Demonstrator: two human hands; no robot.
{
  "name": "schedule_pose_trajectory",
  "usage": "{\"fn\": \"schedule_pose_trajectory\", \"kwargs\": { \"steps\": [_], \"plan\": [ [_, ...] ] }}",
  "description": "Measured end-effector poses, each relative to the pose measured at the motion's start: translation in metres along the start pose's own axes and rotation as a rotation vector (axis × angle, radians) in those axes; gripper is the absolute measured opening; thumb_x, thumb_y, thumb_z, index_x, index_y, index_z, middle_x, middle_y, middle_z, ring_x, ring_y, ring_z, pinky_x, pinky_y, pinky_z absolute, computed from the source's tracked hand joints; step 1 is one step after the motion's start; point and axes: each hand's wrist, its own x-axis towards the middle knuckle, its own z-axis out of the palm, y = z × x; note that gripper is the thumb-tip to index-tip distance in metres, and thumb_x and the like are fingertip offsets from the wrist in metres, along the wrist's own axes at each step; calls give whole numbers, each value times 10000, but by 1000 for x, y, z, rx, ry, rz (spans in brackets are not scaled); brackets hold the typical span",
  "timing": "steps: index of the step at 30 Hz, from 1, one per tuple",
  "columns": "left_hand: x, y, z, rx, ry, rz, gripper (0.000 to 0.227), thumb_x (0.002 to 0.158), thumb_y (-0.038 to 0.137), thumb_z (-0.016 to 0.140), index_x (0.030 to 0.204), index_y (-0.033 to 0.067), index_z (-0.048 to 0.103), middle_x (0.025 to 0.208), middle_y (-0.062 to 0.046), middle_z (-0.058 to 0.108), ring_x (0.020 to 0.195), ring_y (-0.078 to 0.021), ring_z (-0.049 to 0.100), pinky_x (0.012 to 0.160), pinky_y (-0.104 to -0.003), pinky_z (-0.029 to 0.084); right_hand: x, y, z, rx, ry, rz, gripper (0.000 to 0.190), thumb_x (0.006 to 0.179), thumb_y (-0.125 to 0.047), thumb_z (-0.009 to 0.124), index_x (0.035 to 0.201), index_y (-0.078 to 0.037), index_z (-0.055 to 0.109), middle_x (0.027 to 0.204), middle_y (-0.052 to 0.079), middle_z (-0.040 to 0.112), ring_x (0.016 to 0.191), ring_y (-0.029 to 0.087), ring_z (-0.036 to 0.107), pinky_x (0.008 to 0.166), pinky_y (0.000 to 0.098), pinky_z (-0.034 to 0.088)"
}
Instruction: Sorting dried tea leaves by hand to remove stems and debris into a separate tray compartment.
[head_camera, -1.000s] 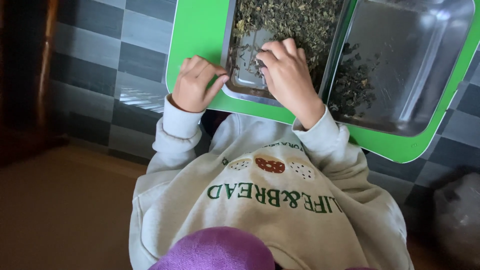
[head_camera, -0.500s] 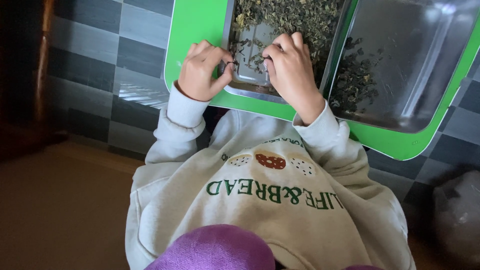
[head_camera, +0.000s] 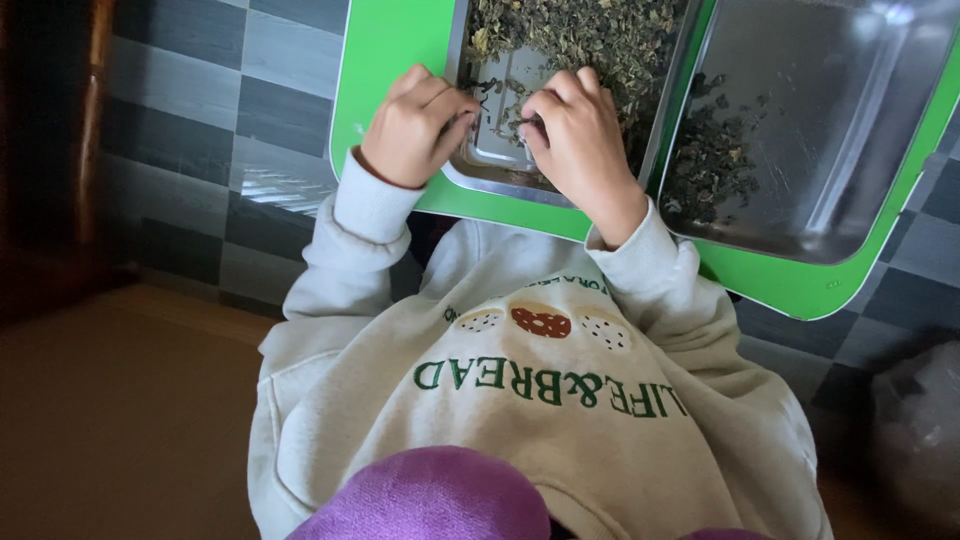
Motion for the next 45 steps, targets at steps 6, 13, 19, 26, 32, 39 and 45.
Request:
{"fn": "schedule_pose_trajectory", "kwargs": {
  "steps": [6,13,19,26,32,39,45],
  "plan": [
    [16,-17,4,316,-73,59,111,924,170,794,859,128,714,811,6,656,834,-258,531,655,-401,455,-4,-7,-7,-44,14,-3,108,972,-162,756,947,-62,725,986,75,619,989,296,512,781,444,472],
    [23,-40,43,631,-129,125,166,873,280,712,750,192,643,777,48,614,941,-222,535,715,-384,414,-36,-27,-51,109,274,51,62,977,-26,645,984,-18,584,935,152,619,873,346,564,754,464,439],
    [23,-46,57,621,-211,54,103,784,216,787,772,153,707,770,31,666,905,-249,552,731,-405,445,-86,-13,-101,237,383,180,59,1040,63,650,1034,28,603,972,167,604,869,312,586,811,433,455],
    [27,-33,56,682,-229,19,89,826,149,755,766,138,690,771,13,664,906,-255,550,694,-388,446,-134,13,-114,227,418,279,55,1046,116,657,1038,72,626,956,190,601,869,316,567,819,435,444],
    [30,-23,53,727,-279,-2,136,956,162,614,881,83,694,927,-89,705,977,-299,551,742,-427,458,-148,26,-112,213,433,358,44,1066,78,698,1073,47,667,964,165,629,829,277,595,787,399,480],
    [22,-18,49,774,-234,1,119,943,86,516,864,113,601,893,-79,606,902,-280,505,742,-419,435,-165,33,-109,219,651,353,34,1079,73,700,1091,63,670,992,195,662,888,317,604,810,428,484],
    [29,13,14,423,-200,-86,137,1026,164,664,947,58,625,894,-104,585,862,-292,502,736,-426,467,-166,28,-103,189,1018,365,43,1059,50,669,1036,47,632,981,191,623,861,310,582,783,424,470]
  ]
}}
